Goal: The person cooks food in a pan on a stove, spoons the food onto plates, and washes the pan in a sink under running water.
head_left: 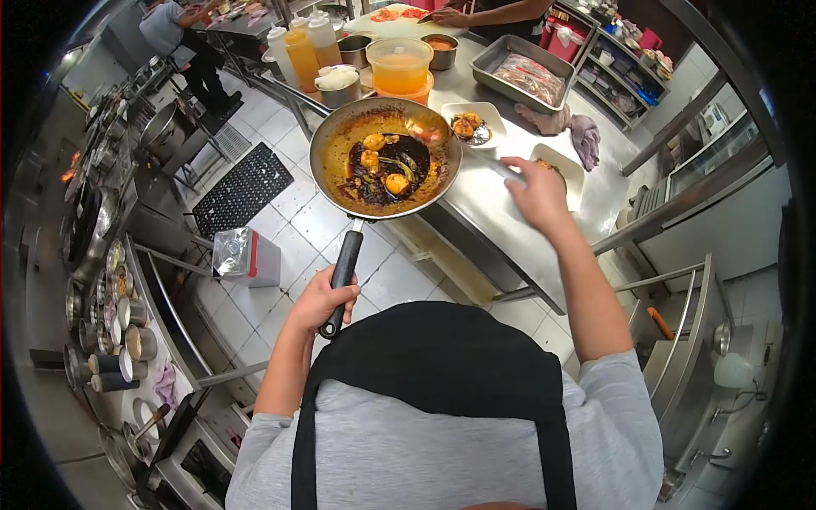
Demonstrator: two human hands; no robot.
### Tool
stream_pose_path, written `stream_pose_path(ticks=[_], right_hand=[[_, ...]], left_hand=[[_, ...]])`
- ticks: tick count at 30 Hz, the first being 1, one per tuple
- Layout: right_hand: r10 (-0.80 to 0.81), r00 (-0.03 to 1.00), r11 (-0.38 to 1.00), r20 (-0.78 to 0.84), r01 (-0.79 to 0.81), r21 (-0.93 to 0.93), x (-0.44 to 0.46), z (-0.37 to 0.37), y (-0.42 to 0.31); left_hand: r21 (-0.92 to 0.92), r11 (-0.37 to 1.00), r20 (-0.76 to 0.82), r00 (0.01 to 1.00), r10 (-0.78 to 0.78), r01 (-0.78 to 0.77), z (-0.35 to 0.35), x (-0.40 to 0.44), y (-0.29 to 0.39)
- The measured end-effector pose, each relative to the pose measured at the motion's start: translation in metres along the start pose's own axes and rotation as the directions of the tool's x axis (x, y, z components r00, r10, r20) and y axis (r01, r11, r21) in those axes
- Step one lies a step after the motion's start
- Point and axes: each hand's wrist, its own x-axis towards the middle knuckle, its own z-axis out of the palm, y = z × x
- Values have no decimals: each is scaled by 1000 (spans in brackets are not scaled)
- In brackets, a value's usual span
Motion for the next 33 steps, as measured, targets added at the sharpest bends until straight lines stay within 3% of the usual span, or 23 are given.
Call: stream_pose_path(ticks=[2,5,8,9,12,14,19,23,28,29,30,33], right_hand=[[-72,997,990,-36,67,-127,-3,21,-15],[-26,999,987,35,31,-157,-12,40,-24],[86,987,996,134,-90,23,-13,34,-25],[69,986,981,150,-94,170,-8,38,-19],[225,920,898,322,-324,298,-4,34,-6],[111,978,934,175,-163,317,-7,41,8],[252,915,745,316,-392,540,-4,13,6],[271,900,617,341,-435,656,0,-8,6],[331,909,564,253,-405,719,18,-13,25],[331,916,571,225,-384,725,26,-2,43],[343,926,663,159,-359,657,32,9,51],[349,937,872,19,-332,359,49,31,76]], left_hand=[[5,1000,14,1000,9,-9,-3,0,2],[-13,1000,31,999,12,-11,-3,-3,-1],[-7,1000,37,999,8,-8,-3,-1,-5],[4,1000,40,999,6,-6,-7,-1,-6],[15,1000,45,999,19,-20,-7,-2,-4],[-11,1000,33,999,27,-27,-8,0,-8],[-7,1000,46,999,14,-14,-13,4,-5],[-38,999,70,998,1,1,-15,6,-6],[-44,999,70,998,11,-8,-16,10,-7],[-48,999,70,998,-3,7,-17,9,-8],[-51,999,70,998,-10,14,-19,9,-9],[-56,998,64,998,-13,16,-16,10,-4]])
